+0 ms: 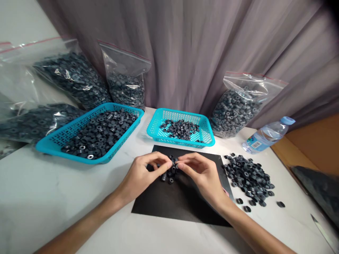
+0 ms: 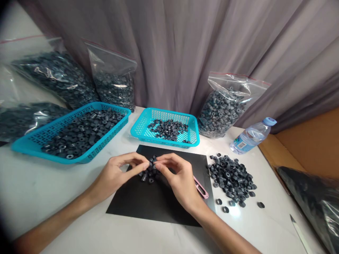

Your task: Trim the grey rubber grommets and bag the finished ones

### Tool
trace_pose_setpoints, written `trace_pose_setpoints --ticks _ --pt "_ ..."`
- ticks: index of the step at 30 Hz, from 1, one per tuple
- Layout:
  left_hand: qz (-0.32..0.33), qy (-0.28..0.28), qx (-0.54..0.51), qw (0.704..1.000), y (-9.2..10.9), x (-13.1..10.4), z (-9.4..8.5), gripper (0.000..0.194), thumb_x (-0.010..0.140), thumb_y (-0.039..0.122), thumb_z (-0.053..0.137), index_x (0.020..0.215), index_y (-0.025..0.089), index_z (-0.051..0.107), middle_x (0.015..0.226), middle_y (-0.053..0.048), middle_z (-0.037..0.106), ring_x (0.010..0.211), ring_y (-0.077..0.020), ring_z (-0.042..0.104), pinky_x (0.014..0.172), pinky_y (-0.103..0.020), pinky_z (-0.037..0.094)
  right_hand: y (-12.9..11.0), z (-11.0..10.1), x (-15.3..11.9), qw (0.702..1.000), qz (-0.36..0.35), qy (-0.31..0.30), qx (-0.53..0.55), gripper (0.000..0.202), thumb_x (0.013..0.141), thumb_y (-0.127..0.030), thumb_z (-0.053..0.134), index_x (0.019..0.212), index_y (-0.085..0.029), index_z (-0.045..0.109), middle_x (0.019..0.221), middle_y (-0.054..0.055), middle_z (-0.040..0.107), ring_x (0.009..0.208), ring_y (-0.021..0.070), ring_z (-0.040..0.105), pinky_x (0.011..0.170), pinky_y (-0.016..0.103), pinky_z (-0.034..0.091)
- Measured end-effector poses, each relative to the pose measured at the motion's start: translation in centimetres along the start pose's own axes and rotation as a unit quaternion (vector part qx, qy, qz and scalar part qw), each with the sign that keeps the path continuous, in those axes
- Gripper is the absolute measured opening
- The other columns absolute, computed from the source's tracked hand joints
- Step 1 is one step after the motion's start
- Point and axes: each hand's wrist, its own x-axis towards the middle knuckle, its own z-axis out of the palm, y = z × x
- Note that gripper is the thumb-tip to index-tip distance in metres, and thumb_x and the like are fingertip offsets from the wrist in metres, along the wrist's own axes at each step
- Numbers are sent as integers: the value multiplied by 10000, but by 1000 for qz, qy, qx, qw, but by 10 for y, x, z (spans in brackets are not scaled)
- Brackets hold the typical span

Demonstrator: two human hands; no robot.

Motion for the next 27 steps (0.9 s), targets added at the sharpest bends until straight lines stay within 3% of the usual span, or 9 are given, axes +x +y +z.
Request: trace_pose_setpoints --ticks 3,7,11,14,17,20,27 --pt "-47 3 -62 997 -3 6 -13 181 880 385 667 873 204 670 818 14 695 785 -152 685 722 -244 515 6 -2 1 998 -20 23 -54 134 881 -320 711 967 -217 704 980 38 737 922 190 698 871 322 552" --pt "-79 -37 -107 990 -11 11 -27 213 866 404 682 931 202 667 1010 -22 722 959 -189 705 894 -291 528 10 -4 7 979 -84 -11 -188 159 971 -292 573 1033 -225 703 1021 63 689 918 193 664 852 334 539" --pt "-124 -66 -155 978 -14 9 -32 255 813 369 755 973 202 646 1016 -43 760 1051 -229 708 985 -336 510 8 1 21 933 -154 -108 -305 186 981 -241 550 1108 -240 685 1005 60 624 812 166 617 776 310 530" --pt "-136 -72 -170 973 -15 6 -33 344 823 359 750 1116 218 641 1047 -42 766 1082 -228 701 1013 -342 498 4 5 34 883 -187 -177 -392 196 964 -215 589 1141 -247 668 1020 58 627 930 197 588 843 340 501" --pt "-138 -75 -169 973 -16 5 -33 375 829 361 741 1167 218 662 1093 -47 763 1127 -236 680 1045 -352 477 2 7 41 846 -202 -206 -449 131 933 -218 644 1050 -239 699 971 57 643 945 222 553 858 373 468" --pt "-152 -85 -178 969 -18 3 -33 363 828 375 738 1148 209 698 1147 -65 753 1185 -264 648 1092 -400 439 2 8 43 851 -188 -211 -442 61 923 -203 659 959 -219 706 912 48 653 897 210 548 816 352 457" --pt "-207 -49 -307 928 -25 -2 -30 266 905 336 651 1125 199 710 1290 -67 698 1213 -233 634 1125 -373 417 -11 2 43 928 -122 -174 -307 110 951 -285 626 969 -233 721 910 30 664 829 176 581 745 315 457"
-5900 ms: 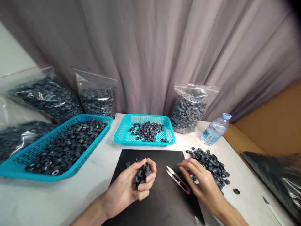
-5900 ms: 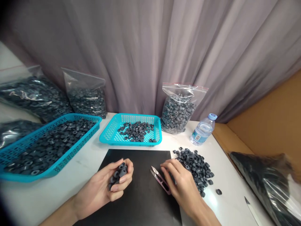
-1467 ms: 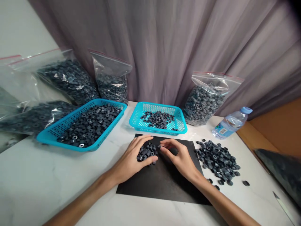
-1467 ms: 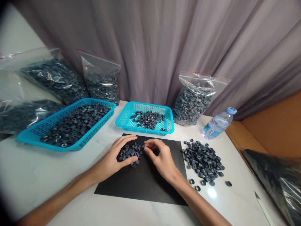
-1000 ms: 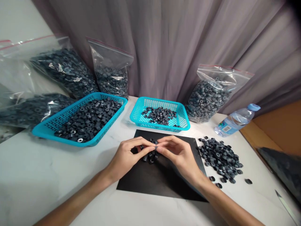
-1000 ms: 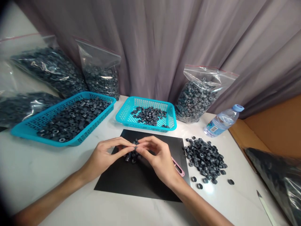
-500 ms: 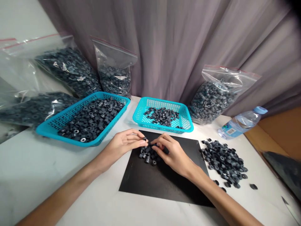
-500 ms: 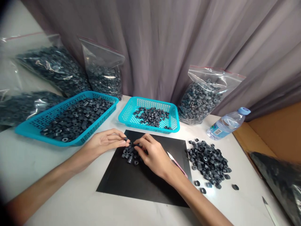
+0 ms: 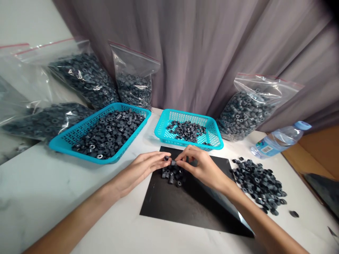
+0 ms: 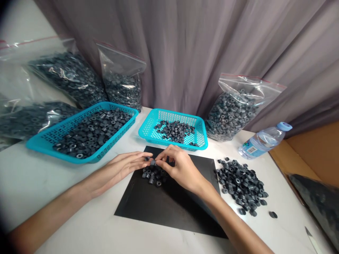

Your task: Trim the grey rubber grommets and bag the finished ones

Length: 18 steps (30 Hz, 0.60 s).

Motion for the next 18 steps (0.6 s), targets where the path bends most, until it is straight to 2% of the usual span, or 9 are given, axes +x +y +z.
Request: trace_pose_setpoints --ticks 3,6,9,11,14,18 --pt "-7 -11 -1 1000 1 -3 6 288 941 380 593 1133 191 693 1251 -82 707 1155 -225 659 1052 -354 469 -4 -5 0 999 17 17 43 146 950 -327 624 943 -228 731 874 23 672 758 162 566 708 311 447" --pt "-4 -27 74 997 4 -5 15 326 924 425 610 1149 195 664 1035 -60 740 1011 -189 679 899 -301 507 -9 -4 0 997 26 22 63 151 940 -336 636 936 -219 731 848 20 665 742 158 559 688 303 440" --pt "57 -38 149 987 3 -3 20 262 887 408 664 1045 199 653 857 0 696 766 -131 636 755 -263 488 -13 -1 -2 998 28 17 62 129 933 -310 643 915 -214 726 836 14 656 746 154 560 688 297 436" --pt "94 -39 169 980 1 0 19 204 886 383 666 944 191 631 784 18 670 682 -118 601 707 -262 474 -13 -1 -3 998 31 21 55 123 934 -294 638 894 -210 718 830 11 651 743 151 563 693 297 439" --pt "100 -33 161 981 4 1 16 174 892 353 658 880 188 605 776 14 668 699 -123 603 729 -268 474 -13 -5 -5 997 41 37 50 135 934 -308 636 882 -204 704 825 12 647 735 153 577 693 303 453" --pt "23 -60 83 995 10 -6 14 173 916 355 629 960 187 639 977 -42 703 917 -158 636 858 -283 472 -16 -16 -6 997 23 13 67 148 943 -328 628 921 -214 720 875 26 679 788 170 601 742 324 474"
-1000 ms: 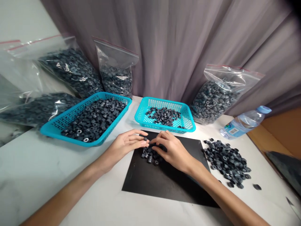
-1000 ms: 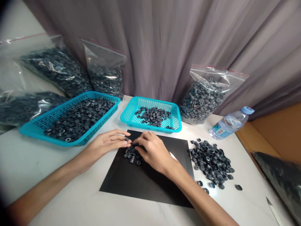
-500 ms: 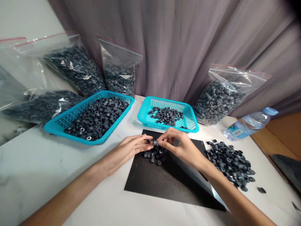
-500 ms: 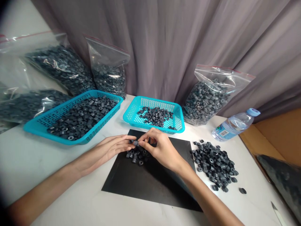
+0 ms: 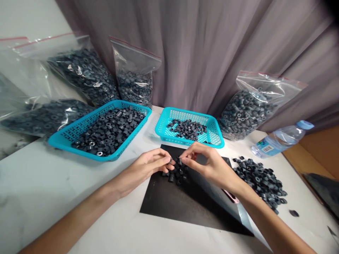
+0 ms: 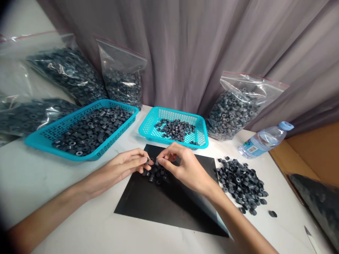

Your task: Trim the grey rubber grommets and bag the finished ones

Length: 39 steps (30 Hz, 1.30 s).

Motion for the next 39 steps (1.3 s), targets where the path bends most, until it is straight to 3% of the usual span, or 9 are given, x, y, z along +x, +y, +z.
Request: trace_pose_setpoints --ticks 4,12,18,22,26,29,31,35,39 --pt "-36 -24 -73 996 -1 -2 4 198 932 356 613 1019 184 661 1051 -70 697 1011 -181 633 902 -292 467 -2 -6 1 1000 -12 3 -2 150 948 -334 623 948 -227 728 892 33 687 806 182 600 756 342 478" --pt "-39 -65 -107 991 -3 -2 6 203 940 350 610 1040 184 670 1106 -88 691 1010 -181 640 848 -267 477 2 -9 0 1000 -21 14 -1 152 934 -351 643 966 -237 738 959 59 662 876 203 604 802 371 512" --pt "-61 -75 -198 975 -9 1 12 290 976 404 528 1047 179 697 1022 -74 689 909 -160 623 772 -267 465 -11 4 -1 998 -54 0 -11 165 961 -308 607 1051 -237 727 978 54 625 875 179 607 831 341 512" --pt "-87 -35 -233 968 -9 4 18 315 961 467 526 987 202 694 906 -40 643 752 -131 560 628 -250 435 -20 12 4 996 -86 -30 -6 244 1003 -342 531 1169 -259 690 1008 53 661 909 192 622 857 347 513" --pt "-83 26 -241 967 -8 8 12 228 930 388 588 853 179 635 812 -18 559 601 -82 440 484 -205 330 -9 6 8 994 -74 49 -64 285 1035 -344 448 1203 -246 657 1124 80 664 1009 221 626 908 375 500" --pt "-36 65 -160 984 -6 10 -3 212 900 374 614 820 178 600 776 2 502 570 -79 382 462 -202 284 11 4 6 983 -37 34 -174 294 981 -406 555 1204 -241 650 1102 99 646 1018 253 609 901 414 492" --pt "12 85 -13 996 -6 11 -13 247 890 424 610 819 187 602 759 14 488 593 -95 389 483 -209 287 26 8 3 979 -1 1 -202 350 926 -462 630 1202 -248 653 1093 97 634 1029 265 603 879 415 498" --pt "79 69 302 948 -6 9 -24 284 877 488 606 822 210 621 729 43 441 666 -127 413 601 -233 339 45 18 2 988 43 -42 -139 277 938 -418 625 1140 -240 688 1027 63 638 859 191 626 768 340 506" --pt "74 11 355 932 -10 5 -23 288 843 506 654 935 235 617 768 53 458 666 -132 416 635 -245 335 49 15 5 996 43 -48 -58 180 937 -344 631 1009 -212 729 942 44 669 802 171 612 735 317 485"
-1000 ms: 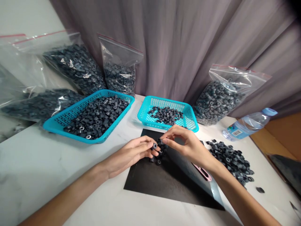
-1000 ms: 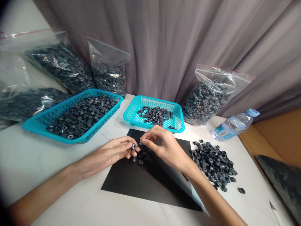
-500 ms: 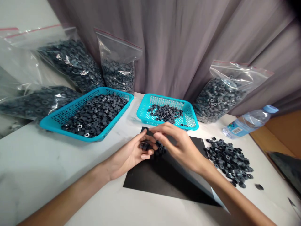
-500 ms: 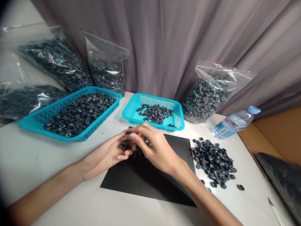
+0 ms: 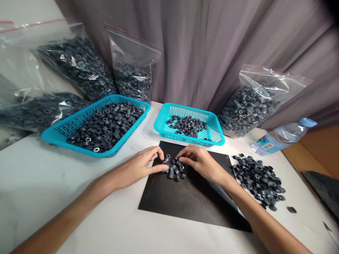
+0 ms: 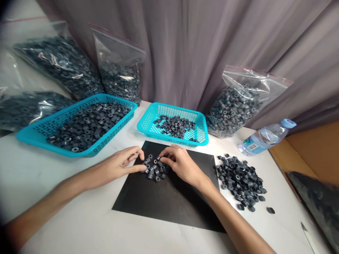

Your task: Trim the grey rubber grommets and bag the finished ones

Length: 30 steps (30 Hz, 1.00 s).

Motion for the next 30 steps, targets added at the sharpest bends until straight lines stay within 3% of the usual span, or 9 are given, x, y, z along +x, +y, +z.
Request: trace_pose_setpoints --ticks 4,8,13,15,19,25,30 --pt "14 -20 9 1000 0 -1 5 237 894 468 600 944 237 609 812 38 491 720 -148 437 683 -255 339 2 -8 0 996 15 -9 87 166 922 -326 645 985 -192 720 956 47 686 822 175 625 761 326 502" --pt "8 -33 -4 999 3 1 6 255 953 467 505 902 228 577 776 45 433 714 -145 417 689 -262 329 4 -16 -1 985 34 -24 170 205 909 -363 656 998 -187 709 944 43 694 798 168 632 745 320 522" --pt "-26 -3 -124 992 8 2 3 227 974 452 492 916 235 525 787 42 456 774 -148 451 772 -278 341 -5 -27 -1 978 49 -30 200 229 892 -390 683 971 -177 716 911 40 683 775 155 611 743 312 525" --pt "-61 -6 -241 969 8 2 7 204 985 429 484 918 237 505 784 40 462 776 -146 468 784 -284 354 -11 -28 -1 975 49 -30 215 213 891 -371 691 974 -177 716 923 40 679 784 152 611 753 308 523" --pt "-103 -10 -453 885 10 5 21 154 986 314 498 870 213 494 825 21 463 739 -126 461 710 -268 386 -24 -24 -4 972 19 -26 234 172 925 -337 658 1013 -196 703 945 37 682 822 154 622 778 305 521" --pt "-120 17 -542 832 16 7 41 171 962 121 428 854 165 553 818 -26 552 720 -135 511 640 -261 425 -48 -3 -6 989 -84 36 120 130 976 -243 579 1062 -222 674 1035 54 635 920 168 627 863 323 522" --pt "-137 36 -612 778 15 6 49 243 994 150 381 903 148 607 808 -32 601 664 -125 534 605 -260 471 -61 9 -8 989 -144 24 -19 285 975 -133 538 1228 -251 599 1117 70 615 1039 204 589 915 351 507"
